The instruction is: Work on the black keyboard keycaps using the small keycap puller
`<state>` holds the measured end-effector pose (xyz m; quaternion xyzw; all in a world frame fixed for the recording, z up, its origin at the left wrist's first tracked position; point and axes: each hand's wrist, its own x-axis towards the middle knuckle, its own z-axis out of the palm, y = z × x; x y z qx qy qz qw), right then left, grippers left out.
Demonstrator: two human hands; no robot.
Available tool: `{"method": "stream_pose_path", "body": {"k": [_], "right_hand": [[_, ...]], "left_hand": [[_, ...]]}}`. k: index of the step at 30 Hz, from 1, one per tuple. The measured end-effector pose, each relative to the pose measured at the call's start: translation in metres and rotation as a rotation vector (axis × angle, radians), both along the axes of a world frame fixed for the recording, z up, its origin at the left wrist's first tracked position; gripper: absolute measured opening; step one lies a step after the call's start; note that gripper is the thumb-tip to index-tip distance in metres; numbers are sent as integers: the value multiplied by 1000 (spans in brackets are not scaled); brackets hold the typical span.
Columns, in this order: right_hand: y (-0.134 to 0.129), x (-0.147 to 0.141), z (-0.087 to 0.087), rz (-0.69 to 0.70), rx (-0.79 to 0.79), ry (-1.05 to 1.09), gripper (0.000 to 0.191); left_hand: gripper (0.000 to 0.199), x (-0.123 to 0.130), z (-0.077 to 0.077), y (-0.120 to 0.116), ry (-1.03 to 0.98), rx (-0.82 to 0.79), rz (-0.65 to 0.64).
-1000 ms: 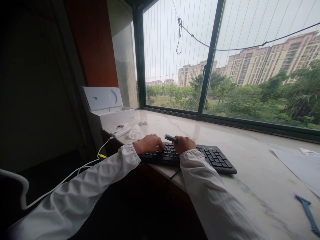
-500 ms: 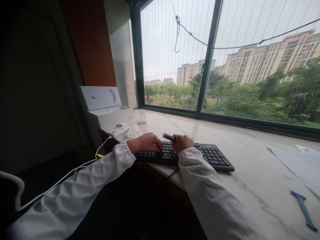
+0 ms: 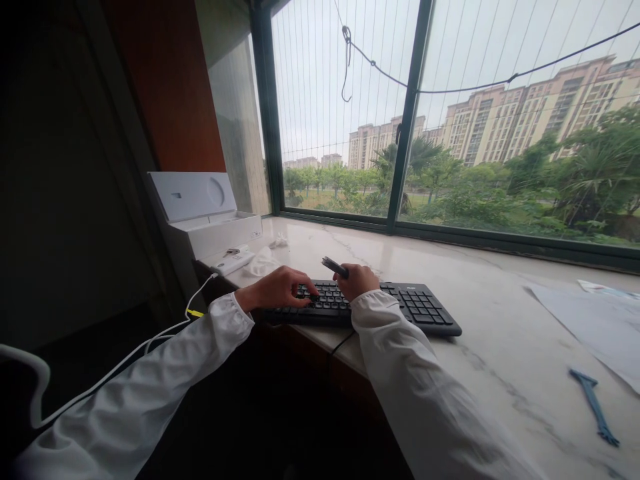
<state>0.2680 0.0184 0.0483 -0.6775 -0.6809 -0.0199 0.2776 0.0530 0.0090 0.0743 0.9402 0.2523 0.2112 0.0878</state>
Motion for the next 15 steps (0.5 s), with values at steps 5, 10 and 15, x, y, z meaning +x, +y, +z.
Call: {"method": "stream_pose_path", "body": {"k": [5,10,15], "right_hand": [[5,3,-4,77,45,115,25],[7,4,-8,53,68,117,24],[8,5,-10,40,67,111,23]], "left_hand": [[23,-7,-8,-4,-29,52,4],[24,-9,-19,6,-11,43,-8],[22,-6,-19,18,68,-4,5]]}}
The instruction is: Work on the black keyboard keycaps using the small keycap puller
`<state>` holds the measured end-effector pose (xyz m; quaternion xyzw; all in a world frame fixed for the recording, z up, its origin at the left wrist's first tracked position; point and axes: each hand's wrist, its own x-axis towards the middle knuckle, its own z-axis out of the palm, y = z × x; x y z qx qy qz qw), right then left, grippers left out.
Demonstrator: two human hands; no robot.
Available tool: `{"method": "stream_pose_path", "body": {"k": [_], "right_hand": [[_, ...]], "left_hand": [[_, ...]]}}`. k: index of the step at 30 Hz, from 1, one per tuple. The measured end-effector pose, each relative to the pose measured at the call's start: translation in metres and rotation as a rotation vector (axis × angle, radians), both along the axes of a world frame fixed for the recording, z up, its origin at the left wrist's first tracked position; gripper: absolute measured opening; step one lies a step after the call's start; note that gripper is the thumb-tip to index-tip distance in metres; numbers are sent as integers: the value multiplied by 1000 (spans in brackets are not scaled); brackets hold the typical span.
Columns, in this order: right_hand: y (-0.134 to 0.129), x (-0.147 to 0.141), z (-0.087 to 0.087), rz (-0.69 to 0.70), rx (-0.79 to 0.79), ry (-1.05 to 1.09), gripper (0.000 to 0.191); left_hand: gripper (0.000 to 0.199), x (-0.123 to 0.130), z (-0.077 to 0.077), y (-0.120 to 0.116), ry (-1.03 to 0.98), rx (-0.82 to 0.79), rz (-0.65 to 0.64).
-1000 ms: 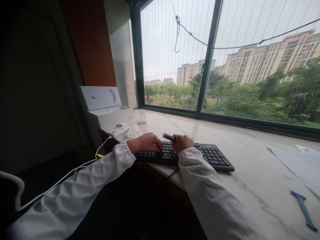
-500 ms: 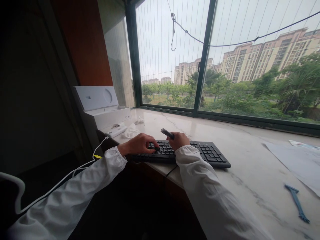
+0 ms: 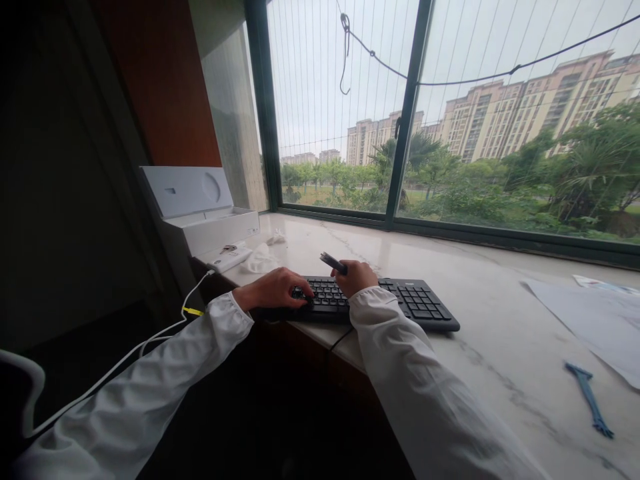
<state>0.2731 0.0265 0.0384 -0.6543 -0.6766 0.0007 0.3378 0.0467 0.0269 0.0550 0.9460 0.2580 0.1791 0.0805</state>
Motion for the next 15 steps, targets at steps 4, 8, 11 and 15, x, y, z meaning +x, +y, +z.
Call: {"method": "stream_pose_path", "body": {"k": [4,8,11,15], "right_hand": [[1,0,-1,7,8,-8,22],[2,1,-2,9,17,-13,22],[2,1,-3,3,17,-21,22],[2,0,-2,2,18,-32,21]], "left_hand": [[21,5,9,4,72,-35,2],[21,9,18,5,120,-107,-6],[20,11,23,5,159,-110,-25],[21,13,26,6,187,-100,-52]]}}
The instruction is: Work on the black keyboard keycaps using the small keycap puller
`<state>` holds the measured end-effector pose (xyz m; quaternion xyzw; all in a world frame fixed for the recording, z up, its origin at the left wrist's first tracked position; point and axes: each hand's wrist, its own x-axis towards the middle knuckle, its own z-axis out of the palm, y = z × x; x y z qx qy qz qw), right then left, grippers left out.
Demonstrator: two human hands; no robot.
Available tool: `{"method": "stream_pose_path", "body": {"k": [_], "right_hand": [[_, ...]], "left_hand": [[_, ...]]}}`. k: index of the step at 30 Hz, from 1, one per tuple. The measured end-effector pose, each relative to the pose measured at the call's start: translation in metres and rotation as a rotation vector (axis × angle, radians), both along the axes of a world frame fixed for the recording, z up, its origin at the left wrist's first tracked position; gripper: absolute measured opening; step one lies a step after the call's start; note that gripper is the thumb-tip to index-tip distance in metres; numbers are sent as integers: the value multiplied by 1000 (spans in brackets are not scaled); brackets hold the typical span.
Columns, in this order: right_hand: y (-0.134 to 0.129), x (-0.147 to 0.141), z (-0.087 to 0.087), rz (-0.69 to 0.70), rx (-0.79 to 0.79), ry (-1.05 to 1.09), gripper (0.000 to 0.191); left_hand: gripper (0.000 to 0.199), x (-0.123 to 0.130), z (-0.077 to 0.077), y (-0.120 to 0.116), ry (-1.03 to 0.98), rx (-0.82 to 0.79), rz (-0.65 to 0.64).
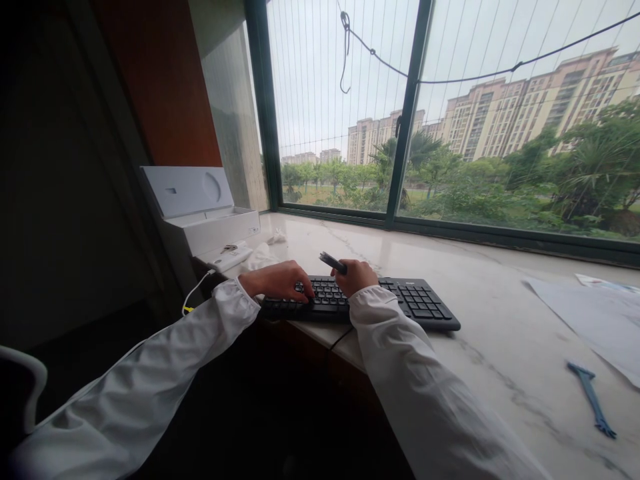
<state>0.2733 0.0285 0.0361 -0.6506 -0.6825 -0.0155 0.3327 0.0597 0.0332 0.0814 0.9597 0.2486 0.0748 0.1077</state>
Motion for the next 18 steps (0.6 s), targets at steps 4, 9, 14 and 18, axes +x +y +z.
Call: {"method": "stream_pose_path", "body": {"k": [4,9,14,18], "right_hand": [[-1,-1,1,-2,-6,-5,21],[-1,-1,2,3,-9,-14,22],[-1,-1,2,8,-10,-10,22],[-1,-1,2,4,-17,0,21]], "left_hand": [[22,0,0,1,9,-13,1],[21,-1,-1,1,-11,-13,-18],[22,1,1,1,16,-3,-19],[20,6,6,0,90,57,-25]]}}
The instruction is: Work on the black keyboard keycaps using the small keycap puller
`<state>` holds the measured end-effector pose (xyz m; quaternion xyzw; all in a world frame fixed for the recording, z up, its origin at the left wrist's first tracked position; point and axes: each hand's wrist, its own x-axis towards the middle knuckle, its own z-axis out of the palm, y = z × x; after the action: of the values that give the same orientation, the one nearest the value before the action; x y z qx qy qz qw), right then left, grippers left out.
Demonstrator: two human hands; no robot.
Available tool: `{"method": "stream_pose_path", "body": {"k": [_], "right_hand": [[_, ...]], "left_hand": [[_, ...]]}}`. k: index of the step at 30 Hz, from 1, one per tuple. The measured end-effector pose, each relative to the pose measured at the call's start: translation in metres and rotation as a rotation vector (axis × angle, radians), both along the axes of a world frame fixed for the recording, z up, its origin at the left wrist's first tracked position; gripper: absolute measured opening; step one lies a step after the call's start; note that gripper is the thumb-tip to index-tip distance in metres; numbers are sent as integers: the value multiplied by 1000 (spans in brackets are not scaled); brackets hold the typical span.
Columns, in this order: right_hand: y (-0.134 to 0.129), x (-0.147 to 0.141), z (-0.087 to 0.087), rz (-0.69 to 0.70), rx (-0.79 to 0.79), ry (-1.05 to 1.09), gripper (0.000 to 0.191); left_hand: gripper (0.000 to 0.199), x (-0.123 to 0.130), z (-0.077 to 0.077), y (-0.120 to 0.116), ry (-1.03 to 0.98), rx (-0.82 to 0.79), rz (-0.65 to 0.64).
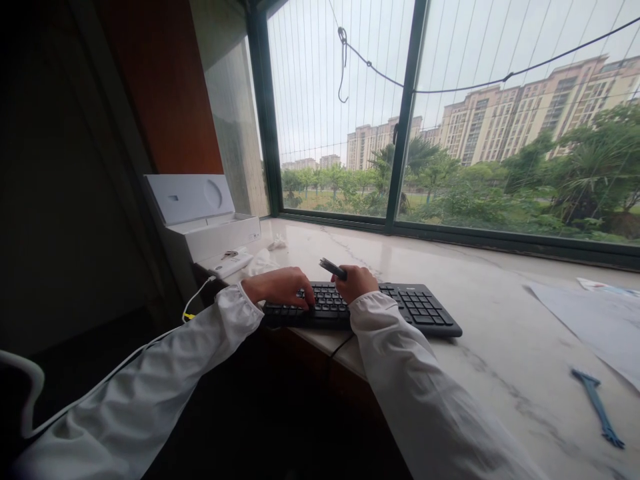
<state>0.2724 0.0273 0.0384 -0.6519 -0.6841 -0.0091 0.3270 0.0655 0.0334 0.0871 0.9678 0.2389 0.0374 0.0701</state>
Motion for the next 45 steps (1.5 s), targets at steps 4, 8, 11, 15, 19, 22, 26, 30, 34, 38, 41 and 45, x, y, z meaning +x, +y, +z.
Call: {"method": "stream_pose_path", "body": {"k": [4,8,11,15,19,22,26,30,34,38,41,45], "right_hand": [[0,0,0,-1,-2,-10,20],[0,0,-1,-14,5,-20,19],[0,0,-1,-2,11,-29,21],[0,0,-1,-10,9,-27,21],[2,1,-3,-3,7,-21,21],[3,2,-4,5,15,-28,21],[4,4,-5,1,24,-30,22],[4,4,-5,3,16,-34,22],[4,4,-5,7,2,-33,21],[3,5,-4,5,4,-34,21],[2,5,-3,2,6,-44,21],[0,5,-2,7,14,-51,22]], "left_hand": [[20,3,3,0,42,46,-2],[21,4,2,1,24,69,16],[20,4,0,1,34,54,18],[20,4,0,2,51,64,38],[20,8,-2,2,72,113,59],[22,12,-2,0,95,123,103],[24,15,0,-3,113,110,156],[24,16,1,-5,123,105,173],[23,21,3,-7,168,141,152],[17,32,7,-13,234,186,204],[15,40,10,-16,269,199,230],[17,44,13,-11,295,153,246]]}}
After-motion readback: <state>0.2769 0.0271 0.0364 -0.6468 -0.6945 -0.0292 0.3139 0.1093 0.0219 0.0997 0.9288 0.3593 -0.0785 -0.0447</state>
